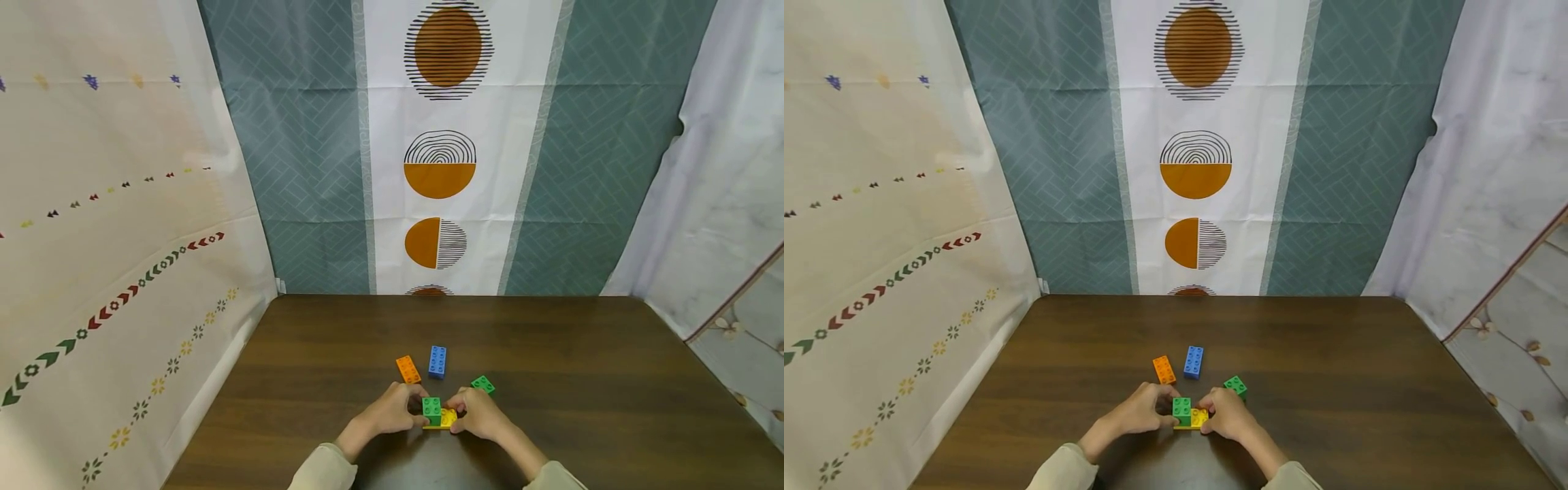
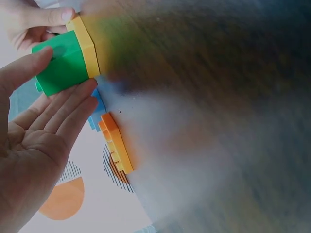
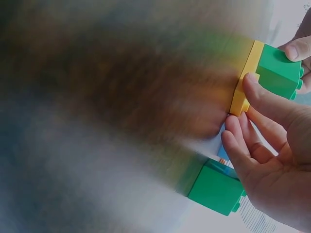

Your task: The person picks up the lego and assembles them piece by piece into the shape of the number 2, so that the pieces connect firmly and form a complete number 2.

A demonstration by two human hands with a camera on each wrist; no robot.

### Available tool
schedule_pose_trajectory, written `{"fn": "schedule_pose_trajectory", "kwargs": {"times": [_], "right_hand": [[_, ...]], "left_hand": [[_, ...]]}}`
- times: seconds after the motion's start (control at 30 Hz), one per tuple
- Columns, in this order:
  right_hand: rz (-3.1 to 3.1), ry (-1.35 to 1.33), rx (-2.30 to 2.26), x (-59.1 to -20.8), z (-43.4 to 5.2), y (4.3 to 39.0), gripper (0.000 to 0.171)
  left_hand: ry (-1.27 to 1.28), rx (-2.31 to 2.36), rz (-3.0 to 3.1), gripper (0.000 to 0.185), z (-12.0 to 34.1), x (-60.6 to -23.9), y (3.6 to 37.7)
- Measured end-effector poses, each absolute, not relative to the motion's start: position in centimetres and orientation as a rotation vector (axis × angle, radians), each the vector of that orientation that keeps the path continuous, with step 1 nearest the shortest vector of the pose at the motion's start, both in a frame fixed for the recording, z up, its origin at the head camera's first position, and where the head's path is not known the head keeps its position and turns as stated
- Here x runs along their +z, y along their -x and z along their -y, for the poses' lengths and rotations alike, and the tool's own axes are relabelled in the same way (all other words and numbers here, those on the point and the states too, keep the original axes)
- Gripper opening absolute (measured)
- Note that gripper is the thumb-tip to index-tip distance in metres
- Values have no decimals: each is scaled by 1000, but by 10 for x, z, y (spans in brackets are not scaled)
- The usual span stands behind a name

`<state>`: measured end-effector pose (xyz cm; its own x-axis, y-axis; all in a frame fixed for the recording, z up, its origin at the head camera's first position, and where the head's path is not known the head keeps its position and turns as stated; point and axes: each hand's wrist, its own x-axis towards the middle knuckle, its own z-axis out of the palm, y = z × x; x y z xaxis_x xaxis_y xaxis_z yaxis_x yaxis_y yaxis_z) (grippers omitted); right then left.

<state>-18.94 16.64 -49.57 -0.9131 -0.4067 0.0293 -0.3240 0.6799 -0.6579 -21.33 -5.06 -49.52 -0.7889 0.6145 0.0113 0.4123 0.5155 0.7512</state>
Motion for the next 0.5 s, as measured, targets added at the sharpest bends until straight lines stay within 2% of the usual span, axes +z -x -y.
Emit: {"fn": "schedule_pose_trajectory", "kwargs": {"times": [0.5], "right_hand": [[-2744, 625, -1064, -493, -166, 191, 34]], "left_hand": [[-987, 1197, -2551, 33, 51, -484, 228]]}}
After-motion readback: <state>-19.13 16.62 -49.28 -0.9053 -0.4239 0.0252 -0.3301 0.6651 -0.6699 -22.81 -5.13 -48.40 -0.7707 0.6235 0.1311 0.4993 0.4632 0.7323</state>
